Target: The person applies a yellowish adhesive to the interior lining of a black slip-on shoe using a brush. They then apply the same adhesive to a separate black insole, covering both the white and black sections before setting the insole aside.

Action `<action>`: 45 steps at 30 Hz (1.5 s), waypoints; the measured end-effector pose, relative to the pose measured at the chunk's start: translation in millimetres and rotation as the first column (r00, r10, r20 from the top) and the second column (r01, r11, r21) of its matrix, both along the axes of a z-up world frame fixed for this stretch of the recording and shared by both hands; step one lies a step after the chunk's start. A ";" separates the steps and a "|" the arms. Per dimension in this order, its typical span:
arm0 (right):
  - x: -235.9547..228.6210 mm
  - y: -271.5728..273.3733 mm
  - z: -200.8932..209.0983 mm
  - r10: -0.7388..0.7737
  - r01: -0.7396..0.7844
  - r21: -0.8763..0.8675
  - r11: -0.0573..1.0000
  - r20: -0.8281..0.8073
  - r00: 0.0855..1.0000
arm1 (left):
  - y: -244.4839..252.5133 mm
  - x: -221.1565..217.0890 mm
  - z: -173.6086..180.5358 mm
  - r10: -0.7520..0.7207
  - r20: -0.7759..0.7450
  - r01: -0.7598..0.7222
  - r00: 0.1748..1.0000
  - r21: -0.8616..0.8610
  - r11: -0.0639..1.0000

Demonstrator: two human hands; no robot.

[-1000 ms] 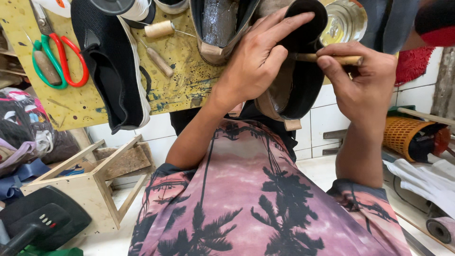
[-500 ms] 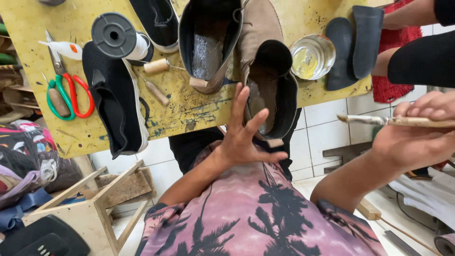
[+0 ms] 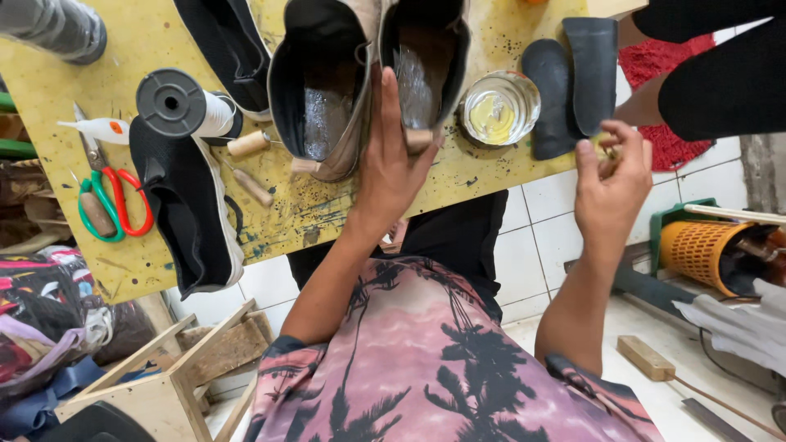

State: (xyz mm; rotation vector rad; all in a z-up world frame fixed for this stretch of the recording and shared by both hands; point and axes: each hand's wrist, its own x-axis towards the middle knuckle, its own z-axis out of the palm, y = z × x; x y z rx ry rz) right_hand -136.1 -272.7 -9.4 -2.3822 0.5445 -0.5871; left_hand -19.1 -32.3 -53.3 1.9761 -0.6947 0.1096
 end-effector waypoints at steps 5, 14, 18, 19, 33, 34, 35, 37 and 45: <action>18.3 1.0 -2.4 -0.011 0.011 -0.091 0.996 0.008 1.000 | -24.5 28.8 0.5 0.027 -0.020 -0.027 0.999 -0.003 1.000; 19.6 -17.4 -28.9 -0.040 0.088 -0.113 0.990 0.373 0.927 | -25.3 2.3 -14.4 0.113 0.111 -0.120 0.987 0.057 0.991; -2.8 -18.3 -24.8 -0.159 -0.043 0.312 0.949 0.590 0.792 | -21.8 -19.5 -35.4 0.065 0.419 -0.030 0.905 -0.089 0.996; -10.8 -15.1 -22.4 -0.159 -0.043 0.313 0.949 0.590 0.792 | -20.2 -24.3 -35.0 0.065 0.419 -0.030 0.905 -0.088 0.996; -0.5 19.7 -23.5 -0.033 -0.407 0.682 0.608 0.534 0.845 | 8.0 -40.2 26.9 0.208 -0.046 -0.213 0.977 -0.128 0.969; 0.9 12.7 -22.8 -0.030 -0.412 0.681 0.606 0.537 0.843 | 9.6 -41.1 26.3 0.212 -0.043 -0.216 0.976 -0.128 0.968; 2.1 4.8 -21.7 -0.103 -0.429 0.683 0.590 0.591 0.800 | 10.5 -43.4 25.5 0.240 -0.027 -0.241 0.970 -0.051 0.969; 2.5 -7.4 -24.1 -0.168 -0.453 0.685 0.571 0.638 0.752 | 13.1 -49.7 20.0 0.276 -0.011 -0.276 0.961 0.025 0.961; 15.1 -6.5 -43.6 -0.023 -0.376 0.447 0.812 0.668 0.744 | 8.8 -52.9 4.8 0.291 0.268 -0.351 0.919 0.216 0.911</action>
